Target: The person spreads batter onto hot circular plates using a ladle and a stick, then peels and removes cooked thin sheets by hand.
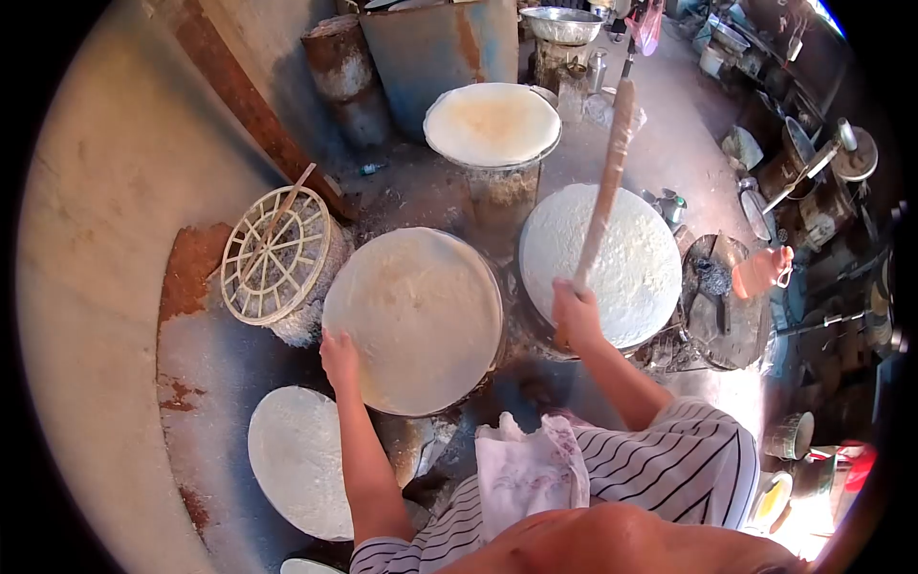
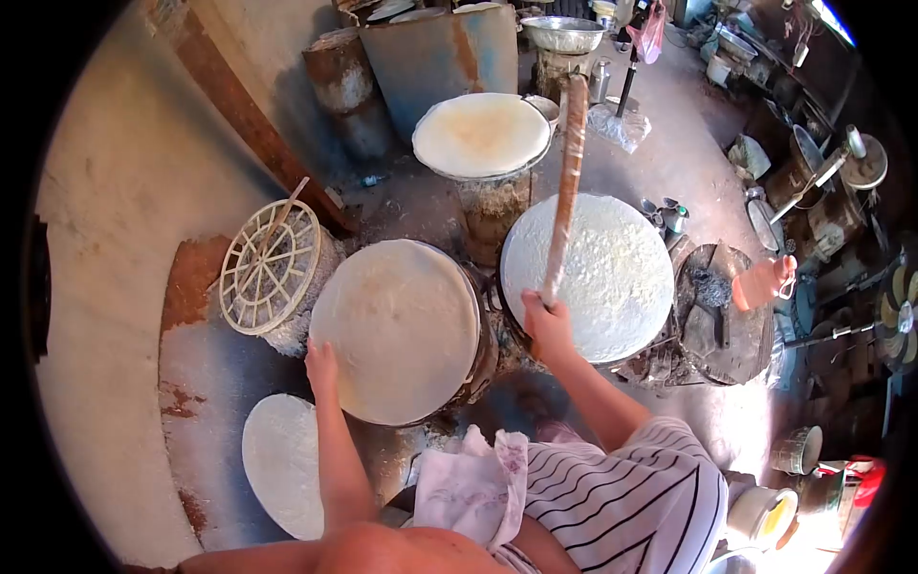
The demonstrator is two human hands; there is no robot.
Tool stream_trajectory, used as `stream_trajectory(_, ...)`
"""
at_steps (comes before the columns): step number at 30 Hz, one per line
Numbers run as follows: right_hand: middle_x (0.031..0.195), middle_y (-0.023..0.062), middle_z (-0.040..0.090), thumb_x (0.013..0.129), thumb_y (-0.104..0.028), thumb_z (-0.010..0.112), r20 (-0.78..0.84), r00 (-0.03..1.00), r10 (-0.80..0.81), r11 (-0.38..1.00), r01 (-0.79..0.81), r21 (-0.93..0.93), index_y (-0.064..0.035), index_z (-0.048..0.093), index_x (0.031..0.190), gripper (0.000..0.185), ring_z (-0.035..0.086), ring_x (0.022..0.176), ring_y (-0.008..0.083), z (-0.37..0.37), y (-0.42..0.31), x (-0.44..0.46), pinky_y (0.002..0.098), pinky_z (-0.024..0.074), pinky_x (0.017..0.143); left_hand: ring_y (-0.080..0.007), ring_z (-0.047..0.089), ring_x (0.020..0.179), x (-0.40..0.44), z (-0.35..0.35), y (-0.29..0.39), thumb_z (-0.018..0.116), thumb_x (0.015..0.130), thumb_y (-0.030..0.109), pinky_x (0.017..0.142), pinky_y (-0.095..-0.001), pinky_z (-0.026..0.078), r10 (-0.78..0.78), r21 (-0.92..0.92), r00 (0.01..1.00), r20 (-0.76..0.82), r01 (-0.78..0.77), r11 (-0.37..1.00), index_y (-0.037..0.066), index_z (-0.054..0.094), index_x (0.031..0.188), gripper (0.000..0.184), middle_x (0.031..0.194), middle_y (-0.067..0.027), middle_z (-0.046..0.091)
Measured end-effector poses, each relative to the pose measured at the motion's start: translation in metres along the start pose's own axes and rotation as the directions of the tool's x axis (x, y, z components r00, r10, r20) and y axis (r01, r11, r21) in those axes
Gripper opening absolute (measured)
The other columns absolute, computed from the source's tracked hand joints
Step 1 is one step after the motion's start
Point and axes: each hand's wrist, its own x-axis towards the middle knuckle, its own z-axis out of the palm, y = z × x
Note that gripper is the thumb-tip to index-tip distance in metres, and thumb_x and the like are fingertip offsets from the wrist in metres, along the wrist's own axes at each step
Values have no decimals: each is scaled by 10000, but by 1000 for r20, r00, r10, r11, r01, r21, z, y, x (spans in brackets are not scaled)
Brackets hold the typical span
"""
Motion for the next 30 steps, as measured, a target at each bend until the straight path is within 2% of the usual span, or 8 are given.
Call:
stream_trajectory(5, 509, -46, 416, 888, -248, 628, -117, 992, -42, 985, 21, -172, -116, 493, 634, 316, 358, 426, 59, -14, 2, -21, 245, 261, 410, -378, 561, 1055, -3, -22, 20, 577, 839, 290, 908, -449, 448, 58, 148, 990, -128, -38, 988, -5, 473, 1261, 525, 1131, -241, 583)
stream_trajectory(8, 489, -63, 366, 913, -317, 586, -121, 991, -50, 966, 17, -257, -135, 473, 609, 372, 317, 422, 46, -18, 12, -15, 246, 225, 412, -278, 668, 735, 10, -9, -9, 522, 854, 200, 625, -396, 542, 249, 516, 955, -164, -131, 846, 56, 652, 792, 203, 796, -117, 667)
stream_trajectory(12, 524, -90, 321, 915, -199, 582, 58, 997, -57, 984, 66, -164, -115, 492, 690, 256, 273, 427, 23, -22, 4, 16, 229, 204, 399, -359, 609, 790, 3, -18, 25, 516, 860, 175, 713, -452, 484, 160, -25, 882, -444, -191, 981, 32, 624, 785, 195, 769, -180, 623)
stream_trajectory(15, 517, -87, 327, 900, -183, 594, 97, 995, 7, 937, 28, -349, -116, 475, 666, 271, 281, 427, 28, -25, -4, 26, 236, 207, 401, -349, 592, 818, 7, -18, 26, 545, 859, 177, 722, -459, 468, -12, 99, 984, -180, 30, 995, 10, 610, 800, 189, 784, -175, 607)
stream_trajectory(22, 537, -54, 392, 769, -172, 727, 343, 938, 51, 674, 221, -705, -108, 404, 627, 358, 365, 512, 53, 16, -22, 70, 239, 299, 464, -347, 548, 812, -67, -54, 100, 526, 891, 129, 695, -431, 451, 194, -24, 831, -522, -241, 970, 7, 570, 834, 141, 830, -162, 546)
stream_trajectory(25, 650, -40, 418, 721, -38, 726, 553, 832, -49, 765, 387, -515, -60, 447, 667, 285, 431, 615, 70, 84, -8, 108, 241, 383, 554, -330, 534, 815, -98, -77, 118, 527, 884, 68, 709, -421, 436, 209, -49, 779, -591, -293, 955, -11, 537, 840, 90, 826, -147, 551)
stream_trajectory(27, 675, -46, 420, 735, 13, 698, 639, 758, -133, 680, 539, -497, -36, 605, 1077, 357, 484, 642, 59, 123, -27, 127, 214, 430, 569, -326, 531, 821, -116, -90, 122, 533, 884, 69, 721, -418, 434, 244, -22, 729, -639, -334, 942, -14, 532, 839, 94, 829, -147, 556)
stream_trajectory(30, 720, -32, 473, 785, -38, 678, 771, 636, 28, 672, 559, -485, -44, 545, 1230, 464, 506, 555, 59, 151, -55, 152, 214, 419, 469, -321, 531, 838, -150, -105, 130, 538, 892, 91, 750, -416, 432, 225, -41, 687, -691, -348, 936, -14, 535, 850, 113, 836, -158, 562)
